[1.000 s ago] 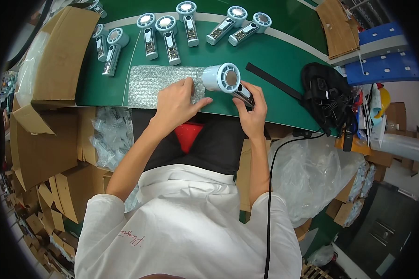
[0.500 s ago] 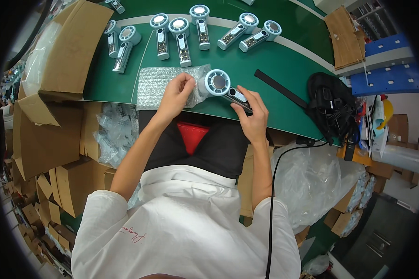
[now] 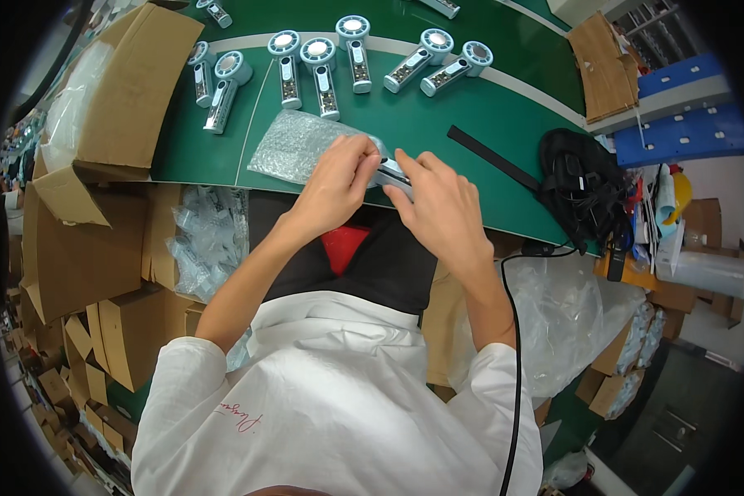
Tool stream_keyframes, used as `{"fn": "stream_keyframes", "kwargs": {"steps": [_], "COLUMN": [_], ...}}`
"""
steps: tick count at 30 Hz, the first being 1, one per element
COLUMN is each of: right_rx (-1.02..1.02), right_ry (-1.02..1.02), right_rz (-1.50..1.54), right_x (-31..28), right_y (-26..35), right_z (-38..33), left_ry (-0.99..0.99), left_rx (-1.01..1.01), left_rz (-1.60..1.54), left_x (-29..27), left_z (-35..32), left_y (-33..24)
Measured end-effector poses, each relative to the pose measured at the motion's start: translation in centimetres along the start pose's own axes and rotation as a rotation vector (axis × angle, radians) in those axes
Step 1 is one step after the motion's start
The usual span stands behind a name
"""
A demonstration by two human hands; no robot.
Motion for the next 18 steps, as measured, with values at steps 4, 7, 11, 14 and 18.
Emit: {"fn": "stream_keyframes", "kwargs": {"steps": [4,7,11,14,18], "right_rx": [0.106,0.246,0.547,0.587,0.582], "right_ry": [-0.043,-0.091,-0.141,-0.379,-0.417], "right_rz": [0.372,0.6,0.94,1.174,1.447], "right_x": [0.5,1.8,4.4,4.6,5.0], "right_y": [-3.9,-4.3,-3.0,-3.2,-3.5], "right_z": [-1.4,-3.1,-5.9,-7.2,-8.4], "left_ry": [0.044,0.071,0.021,0.041,0.064], "left_rx": [-0.079,-0.066,0.027,0.054,0.032], "left_rz": [-0.012,0.05,0.147,0.132,0.051], "left_x": [-1.4,-0.5,0.9,0.4,0.4], "left_z": [-0.9,-2.5,-3.4,-4.2,-6.1], "left_y": [-1.4,-2.5,-4.8,-5.9,-5.8]}}
Point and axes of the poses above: each hand's wrist, its own z-axis towards the middle knuckle, its own x-axis out of the palm, y = z × x, the point moved 5 cm from there along z, towards the middle knuckle, and after that the axes turned 2 degrees about z, right-handed, at the moved point
